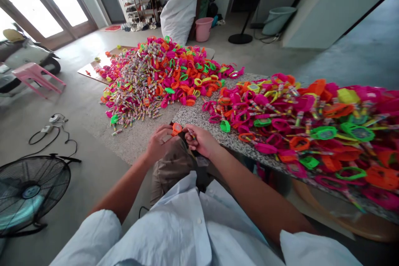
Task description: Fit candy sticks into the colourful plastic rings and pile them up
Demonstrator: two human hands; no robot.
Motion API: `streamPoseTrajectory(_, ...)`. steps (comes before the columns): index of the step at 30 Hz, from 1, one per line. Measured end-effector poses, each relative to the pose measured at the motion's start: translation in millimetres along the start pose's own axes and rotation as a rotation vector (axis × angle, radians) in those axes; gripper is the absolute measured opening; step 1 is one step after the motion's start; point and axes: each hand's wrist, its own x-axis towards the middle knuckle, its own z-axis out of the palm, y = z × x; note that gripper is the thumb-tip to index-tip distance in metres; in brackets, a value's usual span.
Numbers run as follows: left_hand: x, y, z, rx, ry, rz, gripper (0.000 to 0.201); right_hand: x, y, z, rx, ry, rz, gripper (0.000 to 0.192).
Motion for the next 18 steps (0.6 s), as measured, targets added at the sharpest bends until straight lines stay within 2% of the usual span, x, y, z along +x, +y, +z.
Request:
streamPoseTrajectory(3, -3.5, -3.1, 9.8, -0.177, 0.073, -0.208, 0.032, -2.7, 6.1, 0.1, -0.166, 0.115, -0.229, 0.03)
streamPoseTrajectory(5, -3.9, -4.1, 14.4, -0.331, 0.044, -0.329, 0.041, -5.6, 9.1, -0.9, -0.268, 0.108, -0.32, 0.028)
streamPoseTrajectory(7, -3.6, -4.0, 17.4, -0.441, 0.013, -0.392, 0.05, -9.9, 10.5, -1.4, -0.359, 0.064, -0.379, 0.025)
streamPoseTrajectory(12, -4.7, -3.6, 22.2, -0.457, -0.006, -0.411, 0.053, -21.9, 8.5, 2.7, -0.47, 0.02, -0.488, 0.037)
streamPoseTrajectory(18, -9.0, -5.2, 25.2, -0.346, 0.001, -0.281, 0.043, -25.9, 8.6, 8.1, -0.447, 0.028, -0.515, 0.041)
